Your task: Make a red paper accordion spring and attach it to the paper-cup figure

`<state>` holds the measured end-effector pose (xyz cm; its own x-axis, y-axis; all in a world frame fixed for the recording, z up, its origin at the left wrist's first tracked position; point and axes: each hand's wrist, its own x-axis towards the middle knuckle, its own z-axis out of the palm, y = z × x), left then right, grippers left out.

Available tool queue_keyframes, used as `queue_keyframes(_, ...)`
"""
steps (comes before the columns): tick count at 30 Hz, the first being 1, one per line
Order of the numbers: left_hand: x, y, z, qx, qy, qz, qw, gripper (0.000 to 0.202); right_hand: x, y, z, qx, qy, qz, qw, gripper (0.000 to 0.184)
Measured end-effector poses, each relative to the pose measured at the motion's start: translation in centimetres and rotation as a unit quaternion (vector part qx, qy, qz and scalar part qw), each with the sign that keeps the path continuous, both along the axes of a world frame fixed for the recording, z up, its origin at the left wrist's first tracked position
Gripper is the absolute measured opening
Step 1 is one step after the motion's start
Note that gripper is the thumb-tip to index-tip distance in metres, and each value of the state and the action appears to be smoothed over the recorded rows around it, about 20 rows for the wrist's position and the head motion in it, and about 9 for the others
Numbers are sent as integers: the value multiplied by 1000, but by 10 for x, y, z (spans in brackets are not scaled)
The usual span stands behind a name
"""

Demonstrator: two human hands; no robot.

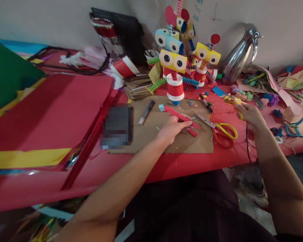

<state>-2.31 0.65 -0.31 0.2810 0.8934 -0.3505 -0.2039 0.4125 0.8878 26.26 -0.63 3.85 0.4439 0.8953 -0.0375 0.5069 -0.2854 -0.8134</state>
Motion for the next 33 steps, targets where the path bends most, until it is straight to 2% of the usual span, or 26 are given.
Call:
queue_keyframes(3,4,1,-5,25,1,12,1000,12,-9,-16,14,1,80,-1,997,34)
queue_keyframes(6,7,1,-10,60,25,7,998,12,-24,-35,19,-36,47,19,998,32)
queue_keyframes(11,8,3,-23,141,86,-20,986,10,-49,-55,11,-96,7,127,987,35)
queue_keyframes(15,8,6,-30,179,141,-26,973,8,-55,-58,0,-137,-26,187,972,39)
queue_keyframes(20,7,7,-29,173,144,-21,974,9,-56,-59,-8,-115,-144,183,966,35)
queue_keyframes(25,7,6,-26,167,132,-11,977,15,-62,-58,-9,-112,-249,182,945,29)
queue_keyframes(33,7,8,-24,166,159,-22,973,14,-68,-55,-11,-106,-326,165,925,21)
